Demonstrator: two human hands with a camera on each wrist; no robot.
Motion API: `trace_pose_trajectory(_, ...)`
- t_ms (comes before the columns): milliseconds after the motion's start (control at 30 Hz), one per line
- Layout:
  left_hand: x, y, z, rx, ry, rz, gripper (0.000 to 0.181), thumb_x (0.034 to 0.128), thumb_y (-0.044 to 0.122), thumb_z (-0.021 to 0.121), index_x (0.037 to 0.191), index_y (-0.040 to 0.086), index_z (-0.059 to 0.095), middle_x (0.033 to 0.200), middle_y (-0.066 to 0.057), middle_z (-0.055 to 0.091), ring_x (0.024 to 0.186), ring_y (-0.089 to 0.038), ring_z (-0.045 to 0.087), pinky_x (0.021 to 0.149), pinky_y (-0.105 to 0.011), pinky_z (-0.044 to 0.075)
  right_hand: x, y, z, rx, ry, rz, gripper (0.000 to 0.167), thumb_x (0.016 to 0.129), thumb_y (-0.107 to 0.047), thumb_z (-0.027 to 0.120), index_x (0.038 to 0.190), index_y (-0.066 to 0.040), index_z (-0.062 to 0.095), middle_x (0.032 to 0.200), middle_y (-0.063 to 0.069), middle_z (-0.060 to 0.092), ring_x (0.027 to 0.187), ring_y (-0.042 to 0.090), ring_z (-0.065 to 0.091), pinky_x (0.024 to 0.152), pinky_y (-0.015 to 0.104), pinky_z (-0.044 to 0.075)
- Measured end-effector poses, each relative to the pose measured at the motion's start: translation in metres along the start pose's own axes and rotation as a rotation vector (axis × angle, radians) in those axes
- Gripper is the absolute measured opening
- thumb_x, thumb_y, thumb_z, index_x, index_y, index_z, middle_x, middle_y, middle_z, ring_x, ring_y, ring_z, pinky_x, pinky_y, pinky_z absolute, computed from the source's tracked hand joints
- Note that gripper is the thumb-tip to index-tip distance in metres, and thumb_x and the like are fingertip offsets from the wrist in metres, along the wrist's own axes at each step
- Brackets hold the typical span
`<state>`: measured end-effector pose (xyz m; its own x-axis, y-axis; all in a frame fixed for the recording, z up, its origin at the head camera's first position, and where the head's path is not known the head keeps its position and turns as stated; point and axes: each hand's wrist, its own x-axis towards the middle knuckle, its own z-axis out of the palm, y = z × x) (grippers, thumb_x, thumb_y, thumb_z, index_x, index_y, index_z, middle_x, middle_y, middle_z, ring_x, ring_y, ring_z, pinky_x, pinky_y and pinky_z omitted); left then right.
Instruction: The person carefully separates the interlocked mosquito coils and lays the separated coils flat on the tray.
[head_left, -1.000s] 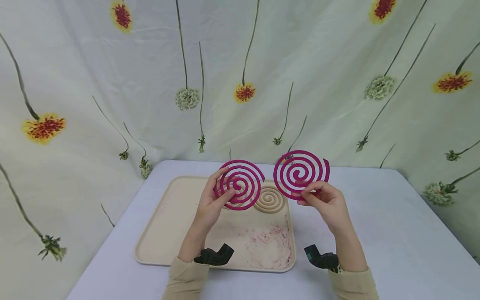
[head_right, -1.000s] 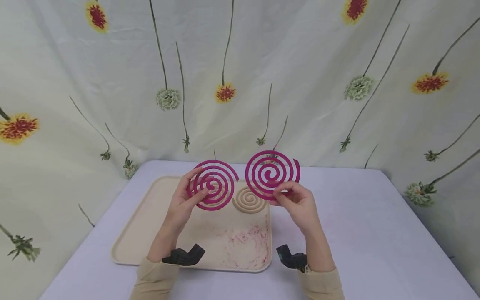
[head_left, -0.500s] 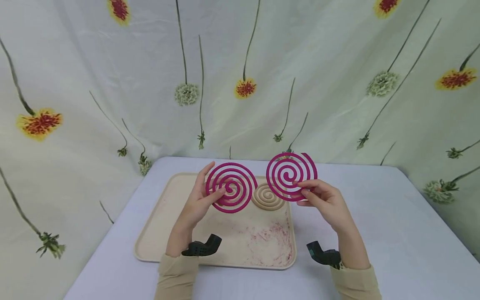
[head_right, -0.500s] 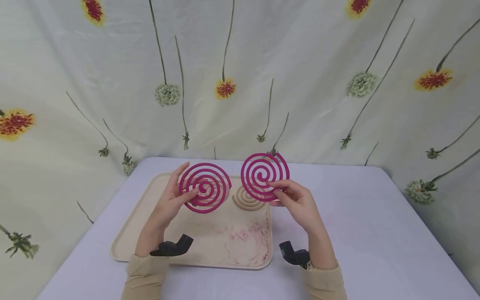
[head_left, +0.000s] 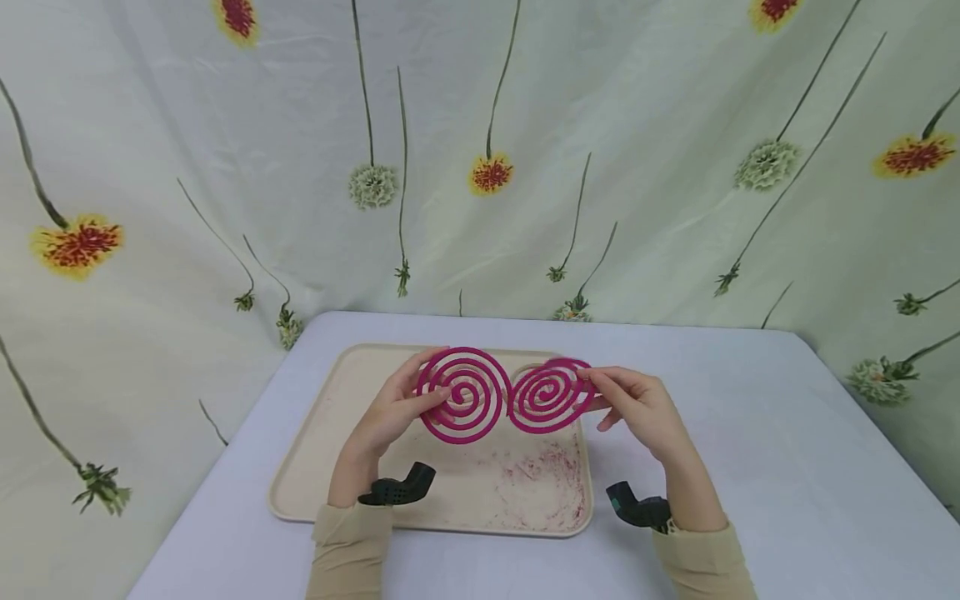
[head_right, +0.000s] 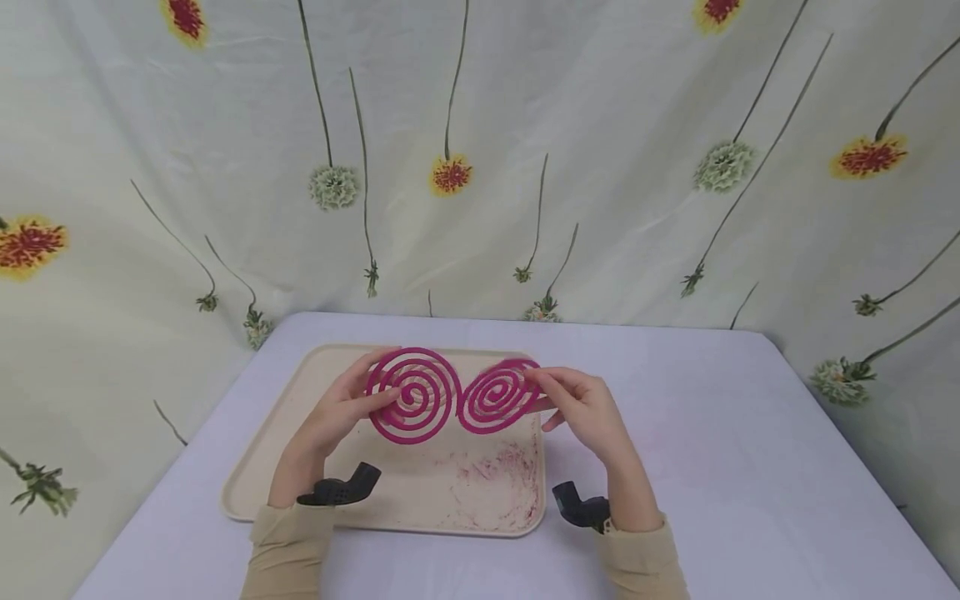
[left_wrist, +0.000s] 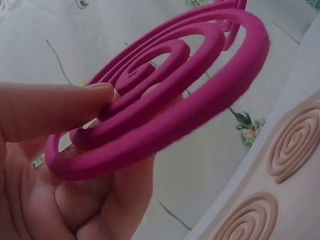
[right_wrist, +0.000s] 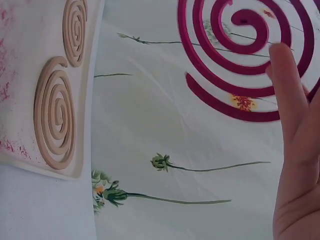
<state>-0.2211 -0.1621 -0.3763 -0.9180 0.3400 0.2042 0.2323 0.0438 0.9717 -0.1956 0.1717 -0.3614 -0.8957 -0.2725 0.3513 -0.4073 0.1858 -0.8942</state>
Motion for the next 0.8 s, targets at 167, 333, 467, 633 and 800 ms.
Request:
trace_pose_trajectory(167, -0.001, -0.005, -0.007, 0.001, -0.001, -0.042, 0.057, 0.09, 0.009, 0.062, 0.14, 0.013, 0.035, 0.118, -0.023, 0.057, 0.096, -0.028, 0.063, 0.079, -0.036, 0.055, 0.001, 0.004, 0.004, 0.006, -0.18, 0.007, 0.027, 0.095, -0.005, 0.053, 0.119, 0.006, 0.059, 0.103, 0.02, 0.067, 0.083, 0.018, 0.068, 0.052, 0.031, 0.054)
trace_pose_trajectory(333, -0.003, -0.008, -0.013, -0.022, 0.013, -0.032, 0.051, 0.0901, 0.007, 0.062, 0.133, 0.007, 0.034, 0.111, -0.025, 0.06, 0.088, -0.027, 0.066, 0.077, -0.036, 0.056, 0.004, 0.009, 0.009, -0.022, -0.172, 0.042, 0.022, 0.09, -0.007, 0.062, 0.109, 0.003, 0.065, 0.084, 0.013, 0.069, 0.069, 0.022, 0.065, 0.053, 0.029, 0.054)
trace_pose_trajectory(467, -0.005, -0.009, -0.017, -0.019, 0.027, -0.037, 0.048, 0.0902, 0.008, 0.062, 0.13, 0.007, 0.035, 0.109, -0.025, 0.061, 0.088, -0.031, 0.066, 0.076, -0.036, 0.056, 0.004, 0.014, 0.01, -0.093, -0.161, 0.023, 0.018, 0.087, -0.01, 0.066, 0.103, -0.001, 0.071, 0.081, 0.006, 0.06, 0.064, 0.015, 0.054, 0.055, 0.027, 0.051)
trace_pose_trajectory(633, -0.006, -0.014, -0.022, -0.008, 0.013, -0.068, 0.049, 0.0893, 0.009, 0.063, 0.132, 0.011, 0.04, 0.11, -0.024, 0.06, 0.089, -0.03, 0.066, 0.075, -0.039, 0.056, 0.005, 0.023, 0.009, -0.156, -0.229, 0.028, 0.018, 0.088, -0.013, 0.066, 0.102, -0.004, 0.072, 0.089, 0.005, 0.061, 0.071, 0.017, 0.054, 0.058, 0.032, 0.052)
trace_pose_trajectory(800, -0.008, -0.025, -0.029, 0.019, -0.051, -0.102, 0.05, 0.0888, 0.009, 0.063, 0.135, 0.012, 0.043, 0.109, -0.024, 0.061, 0.086, -0.027, 0.067, 0.073, -0.04, 0.056, 0.007, 0.033, 0.011, -0.126, -0.274, 0.079, 0.027, 0.089, -0.014, 0.065, 0.112, 0.001, 0.065, 0.085, 0.007, 0.066, 0.065, 0.016, 0.057, 0.059, 0.034, 0.054)
